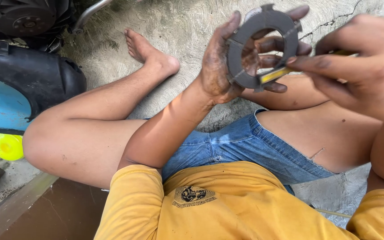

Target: Cleaning a circular metal motorcycle component using a small brush while sitting on the floor.

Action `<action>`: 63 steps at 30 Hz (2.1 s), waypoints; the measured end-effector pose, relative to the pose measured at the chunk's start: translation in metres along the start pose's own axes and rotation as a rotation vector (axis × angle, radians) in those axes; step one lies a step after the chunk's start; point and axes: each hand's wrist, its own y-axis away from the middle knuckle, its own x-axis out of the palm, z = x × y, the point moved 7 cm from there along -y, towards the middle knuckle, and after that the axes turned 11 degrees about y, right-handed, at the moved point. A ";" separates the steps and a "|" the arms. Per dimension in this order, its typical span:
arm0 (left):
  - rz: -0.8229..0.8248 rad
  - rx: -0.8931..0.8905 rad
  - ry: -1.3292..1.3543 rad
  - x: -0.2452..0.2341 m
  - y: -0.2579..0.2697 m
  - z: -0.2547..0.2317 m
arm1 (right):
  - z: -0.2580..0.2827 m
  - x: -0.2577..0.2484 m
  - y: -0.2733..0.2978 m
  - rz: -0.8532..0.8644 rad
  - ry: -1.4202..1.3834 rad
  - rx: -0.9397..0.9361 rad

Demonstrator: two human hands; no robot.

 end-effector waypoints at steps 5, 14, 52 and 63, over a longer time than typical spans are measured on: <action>0.042 -0.025 0.081 -0.010 -0.003 0.013 | -0.006 0.013 0.001 0.023 -0.041 -0.071; 0.030 -0.005 0.095 -0.017 -0.005 0.008 | 0.002 0.004 -0.002 0.017 0.002 -0.067; 0.249 0.313 0.021 0.015 0.034 0.008 | 0.013 0.003 0.013 -0.095 -0.328 -0.064; -0.125 0.236 0.153 0.071 0.139 0.053 | 0.072 -0.038 0.031 -0.156 -0.170 -0.270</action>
